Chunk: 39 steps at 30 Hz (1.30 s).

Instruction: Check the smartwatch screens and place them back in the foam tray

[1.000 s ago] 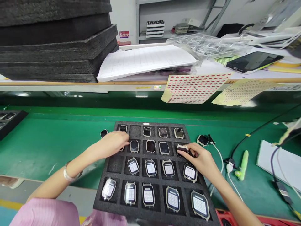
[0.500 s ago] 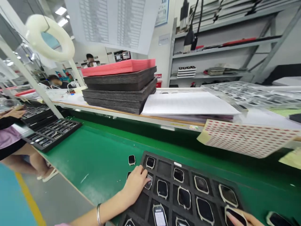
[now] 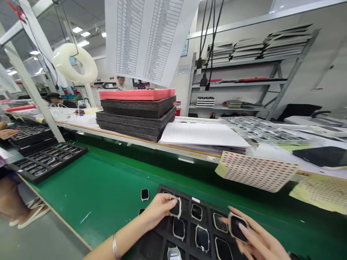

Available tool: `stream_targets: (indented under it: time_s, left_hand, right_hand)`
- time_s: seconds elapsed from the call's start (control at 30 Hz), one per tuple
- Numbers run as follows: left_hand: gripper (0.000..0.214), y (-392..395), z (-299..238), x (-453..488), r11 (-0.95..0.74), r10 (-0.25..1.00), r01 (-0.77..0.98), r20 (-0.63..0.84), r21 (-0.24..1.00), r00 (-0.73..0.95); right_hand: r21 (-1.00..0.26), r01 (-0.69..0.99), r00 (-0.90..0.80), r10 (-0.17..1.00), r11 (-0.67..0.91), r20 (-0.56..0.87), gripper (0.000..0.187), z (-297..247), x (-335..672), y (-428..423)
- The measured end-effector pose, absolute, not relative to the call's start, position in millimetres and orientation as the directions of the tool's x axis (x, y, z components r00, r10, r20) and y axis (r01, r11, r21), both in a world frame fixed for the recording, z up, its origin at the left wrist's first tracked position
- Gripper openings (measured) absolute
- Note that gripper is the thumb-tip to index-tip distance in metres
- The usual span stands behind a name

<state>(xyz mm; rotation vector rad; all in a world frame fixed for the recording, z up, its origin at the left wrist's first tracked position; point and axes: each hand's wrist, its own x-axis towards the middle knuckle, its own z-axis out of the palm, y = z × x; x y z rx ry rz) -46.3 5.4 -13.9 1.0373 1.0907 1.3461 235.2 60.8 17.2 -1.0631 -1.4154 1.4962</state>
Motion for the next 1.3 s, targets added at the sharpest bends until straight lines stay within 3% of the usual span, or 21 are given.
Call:
stream_targets:
  time_s: [0.1,0.17,0.37,0.53,0.73,0.9,1.1,1.3]
  left_hand:
    - [0.035,24,-7,-36,0.033,0.999,-0.439,-0.036,0.898,0.003]
    - [0.031,31,-9,-30,0.07,0.997,-0.528,-0.069,0.847,0.021]
    - [0.036,25,-21,-26,0.19,0.98,-0.549,-0.195,0.814,0.049]
    - [0.043,10,-21,-25,0.207,0.976,-0.433,-0.216,0.877,0.028]
    - [0.028,3,-24,-20,0.263,0.965,-0.235,-0.253,0.936,0.073]
    - [0.031,4,-29,-22,0.165,0.985,-0.054,-0.167,0.985,-0.036]
    - [0.036,5,-39,-26,0.074,0.987,0.142,-0.053,0.987,-0.149]
    - [0.034,4,-43,-28,0.056,0.994,0.218,-0.033,0.974,-0.109]
  right_hand:
    - [-0.972,-0.168,-0.502,0.863,-0.161,-0.056,0.062,27,211,63]
    - [-0.964,-0.175,-0.588,0.807,-0.198,-0.059,0.06,24,205,67]
    - [-0.933,-0.232,-0.615,0.784,-0.276,-0.079,0.049,2,215,68]
    - [-0.885,-0.278,-0.725,0.686,-0.373,-0.061,0.048,-6,219,62]
    - [-0.83,-0.338,-0.775,0.632,-0.444,-0.023,0.047,-15,219,64]
    - [-0.826,-0.322,-0.796,0.604,-0.464,-0.03,0.046,-21,221,66]
    - [-0.836,-0.326,-0.771,0.636,-0.442,-0.035,0.042,-23,222,66]
    - [-0.866,-0.316,-0.731,0.681,-0.388,-0.039,0.039,-22,223,71]
